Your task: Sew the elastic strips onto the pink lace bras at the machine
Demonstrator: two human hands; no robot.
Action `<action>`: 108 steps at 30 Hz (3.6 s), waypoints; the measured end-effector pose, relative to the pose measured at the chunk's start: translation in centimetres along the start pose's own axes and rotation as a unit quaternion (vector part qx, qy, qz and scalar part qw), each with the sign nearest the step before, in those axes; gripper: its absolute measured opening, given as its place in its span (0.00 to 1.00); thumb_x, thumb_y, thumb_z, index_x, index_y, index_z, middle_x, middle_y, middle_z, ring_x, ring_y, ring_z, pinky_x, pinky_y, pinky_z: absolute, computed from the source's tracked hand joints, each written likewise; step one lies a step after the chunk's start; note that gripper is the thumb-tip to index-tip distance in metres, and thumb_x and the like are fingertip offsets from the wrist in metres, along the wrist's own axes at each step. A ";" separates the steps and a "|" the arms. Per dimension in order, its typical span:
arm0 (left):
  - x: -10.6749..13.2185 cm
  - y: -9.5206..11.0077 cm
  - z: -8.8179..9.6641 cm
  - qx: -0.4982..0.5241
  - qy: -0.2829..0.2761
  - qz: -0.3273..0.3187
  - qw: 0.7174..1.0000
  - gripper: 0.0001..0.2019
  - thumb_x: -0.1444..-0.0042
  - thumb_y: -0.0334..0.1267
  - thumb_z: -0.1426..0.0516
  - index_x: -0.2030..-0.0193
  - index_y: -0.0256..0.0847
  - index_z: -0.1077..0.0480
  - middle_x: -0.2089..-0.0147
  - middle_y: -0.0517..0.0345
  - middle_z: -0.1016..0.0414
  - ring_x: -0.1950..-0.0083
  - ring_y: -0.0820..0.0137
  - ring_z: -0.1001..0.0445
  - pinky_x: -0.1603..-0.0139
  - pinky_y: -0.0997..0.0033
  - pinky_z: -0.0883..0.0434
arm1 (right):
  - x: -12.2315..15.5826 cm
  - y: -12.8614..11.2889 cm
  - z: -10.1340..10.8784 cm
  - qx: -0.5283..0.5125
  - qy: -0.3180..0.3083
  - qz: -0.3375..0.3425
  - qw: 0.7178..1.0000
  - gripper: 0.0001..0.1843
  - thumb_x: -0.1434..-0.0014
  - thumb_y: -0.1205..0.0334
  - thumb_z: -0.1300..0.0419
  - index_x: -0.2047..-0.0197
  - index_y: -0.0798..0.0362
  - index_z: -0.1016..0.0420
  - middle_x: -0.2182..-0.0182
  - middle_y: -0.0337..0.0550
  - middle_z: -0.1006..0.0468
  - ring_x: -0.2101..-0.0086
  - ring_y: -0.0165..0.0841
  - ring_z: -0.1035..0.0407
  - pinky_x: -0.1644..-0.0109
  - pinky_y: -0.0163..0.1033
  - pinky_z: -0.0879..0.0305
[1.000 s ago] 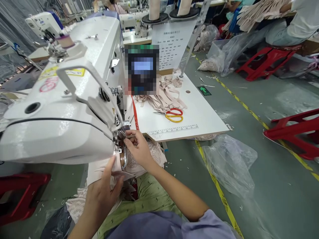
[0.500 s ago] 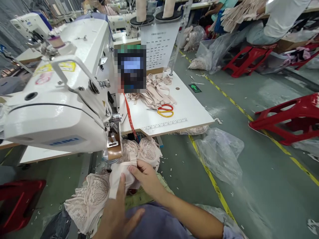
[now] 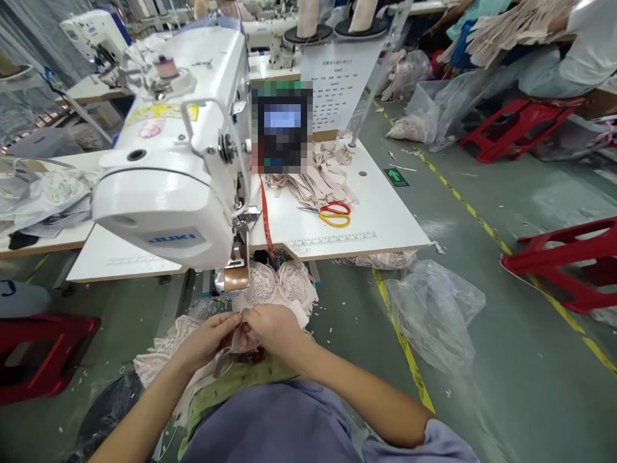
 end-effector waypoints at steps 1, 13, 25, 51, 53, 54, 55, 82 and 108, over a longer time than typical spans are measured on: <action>-0.1 -0.3 -0.1 0.038 -0.006 -0.001 0.999 0.25 0.37 0.59 0.52 0.69 0.39 0.30 0.80 0.59 0.31 0.70 0.65 0.24 0.63 0.67 0.28 | 0.1 0.1 0.3 -0.014 0.024 0.006 1.000 0.09 0.38 0.69 0.46 0.61 0.54 0.24 0.72 0.44 0.23 0.70 0.35 0.30 0.67 0.37 0.37; 1.8 1.5 1.3 0.074 0.091 -0.054 0.992 0.16 0.36 0.47 0.49 0.68 0.38 0.29 0.70 0.59 0.29 0.67 0.71 0.33 0.65 0.74 0.35 | 0.7 0.9 1.8 -0.207 0.132 -0.114 0.963 0.14 0.34 0.54 0.43 0.48 0.50 0.27 0.58 0.48 0.24 0.62 0.37 0.28 0.60 0.43 0.29; 2.2 1.3 0.9 -0.027 0.113 -0.058 0.992 0.17 0.34 0.45 0.52 0.70 0.40 0.33 0.73 0.60 0.31 0.72 0.71 0.33 0.71 0.74 0.37 | 0.0 0.9 3.1 -0.172 0.088 -0.040 0.980 0.04 0.36 0.60 0.41 0.60 0.50 0.27 0.59 0.48 0.25 0.56 0.40 0.30 0.56 0.44 0.30; 1.3 -1.2 0.8 0.309 0.042 0.017 0.950 0.19 0.41 0.51 0.41 0.73 0.36 0.30 0.74 0.61 0.32 0.73 0.77 0.38 0.70 0.77 0.40 | -3.5 28.8 9.9 0.147 -0.088 -0.279 0.945 0.14 0.37 0.62 0.44 0.50 0.60 0.30 0.58 0.59 0.24 0.62 0.41 0.29 0.61 0.39 0.39; 1.6 -1.6 1.2 0.330 0.050 0.018 0.943 0.19 0.41 0.51 0.41 0.72 0.36 0.29 0.73 0.60 0.32 0.72 0.76 0.36 0.69 0.77 0.38 | -1.0 26.9 9.2 0.155 -0.092 -0.275 0.945 0.14 0.37 0.58 0.45 0.53 0.59 0.31 0.60 0.58 0.25 0.67 0.40 0.30 0.66 0.39 0.40; 1.7 -1.7 1.4 0.341 0.054 0.017 0.938 0.19 0.40 0.51 0.41 0.71 0.36 0.29 0.72 0.59 0.31 0.72 0.76 0.36 0.68 0.77 0.38 | 0.7 25.5 9.0 0.153 -0.086 -0.273 0.946 0.15 0.37 0.56 0.47 0.53 0.58 0.33 0.60 0.56 0.25 0.68 0.39 0.30 0.67 0.38 0.40; 1.8 -1.8 1.5 0.352 0.058 0.015 0.934 0.18 0.41 0.51 0.41 0.71 0.36 0.28 0.71 0.59 0.31 0.71 0.76 0.35 0.68 0.77 0.38 | 2.4 23.7 9.2 0.126 -0.048 -0.280 0.951 0.15 0.38 0.53 0.46 0.54 0.56 0.33 0.63 0.52 0.24 0.70 0.38 0.30 0.68 0.38 0.40; 2.7 -1.8 2.2 0.265 0.096 0.012 0.959 0.12 0.41 0.38 0.47 0.74 0.38 0.30 0.73 0.59 0.31 0.73 0.74 0.37 0.71 0.75 0.39 | 7.2 3.7 1.9 -0.207 -0.146 -0.235 0.938 0.16 0.35 0.54 0.46 0.46 0.47 0.32 0.67 0.41 0.26 0.72 0.33 0.31 0.71 0.36 0.36; 3.2 -1.7 3.9 0.159 0.209 -0.002 0.965 0.16 0.40 0.49 0.45 0.72 0.39 0.31 0.75 0.61 0.29 0.74 0.74 0.35 0.71 0.75 0.38 | 4.0 1.7 0.5 -0.274 -0.127 -0.221 0.927 0.18 0.41 0.54 0.39 0.48 0.48 0.28 0.65 0.42 0.21 0.71 0.35 0.28 0.69 0.37 0.34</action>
Point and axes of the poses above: each hand's wrist, its own x-axis away from the middle knuckle, its own z-axis out of the back of the hand, y = z × x, the point moved 8 cm from there along -x, towards the middle knuckle
